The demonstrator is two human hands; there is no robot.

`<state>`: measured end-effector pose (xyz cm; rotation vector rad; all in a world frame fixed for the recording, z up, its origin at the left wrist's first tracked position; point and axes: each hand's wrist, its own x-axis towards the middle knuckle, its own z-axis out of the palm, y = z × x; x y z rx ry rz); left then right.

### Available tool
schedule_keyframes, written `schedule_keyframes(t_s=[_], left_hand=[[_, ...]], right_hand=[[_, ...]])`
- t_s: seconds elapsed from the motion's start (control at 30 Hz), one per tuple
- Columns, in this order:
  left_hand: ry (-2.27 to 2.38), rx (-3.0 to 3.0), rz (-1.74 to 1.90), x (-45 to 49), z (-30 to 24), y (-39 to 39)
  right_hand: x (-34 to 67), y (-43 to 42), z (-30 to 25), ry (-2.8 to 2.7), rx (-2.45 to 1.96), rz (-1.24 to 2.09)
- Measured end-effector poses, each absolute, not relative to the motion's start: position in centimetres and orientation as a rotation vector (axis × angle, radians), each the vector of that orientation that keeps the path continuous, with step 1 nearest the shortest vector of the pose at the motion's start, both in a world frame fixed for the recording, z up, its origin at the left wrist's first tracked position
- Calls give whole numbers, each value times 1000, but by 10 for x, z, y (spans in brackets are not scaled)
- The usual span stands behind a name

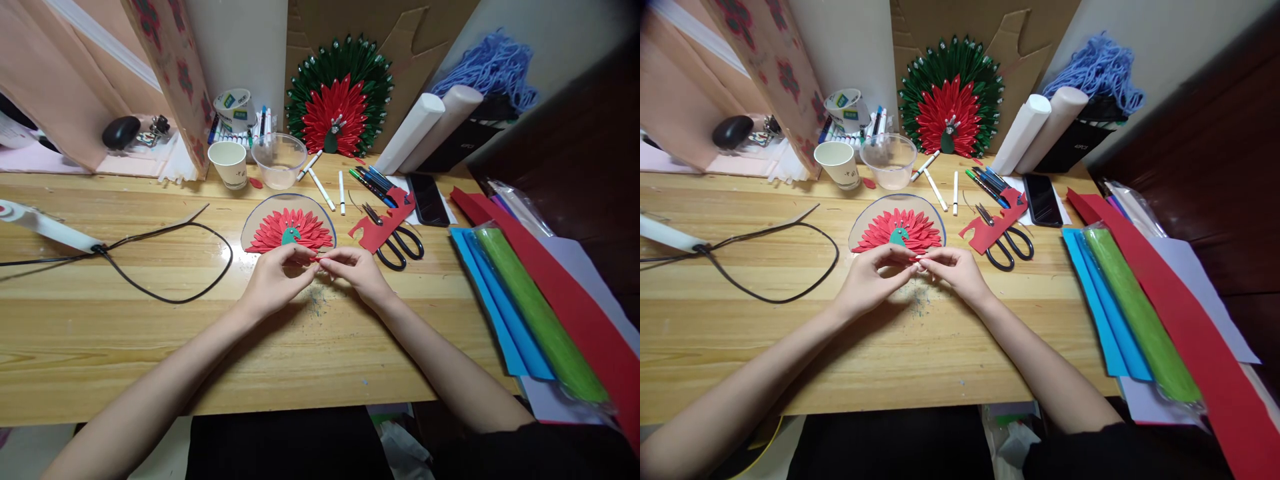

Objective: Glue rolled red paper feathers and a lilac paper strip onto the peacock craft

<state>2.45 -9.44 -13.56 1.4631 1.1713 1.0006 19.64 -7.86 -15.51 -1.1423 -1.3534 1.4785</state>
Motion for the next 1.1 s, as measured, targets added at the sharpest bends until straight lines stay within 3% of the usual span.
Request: schedule_keyframes(t_s=[0.13,0.67,0.93,1.1], left_hand=[[1122,1333,981,24,-139,-92],[1169,1136,827,25,-145,-89],[1192,1119,869,24,-143,-88],[1220,1119,902,27,-143,-89]], right_hand=[[198,-78,-153,-1336,-1149,1583],[193,-82,-150,-1315,-1163,1417],[189,-88,-153,-1443,-1126,1267],[190,-92,-152,-1642,-1139,992]])
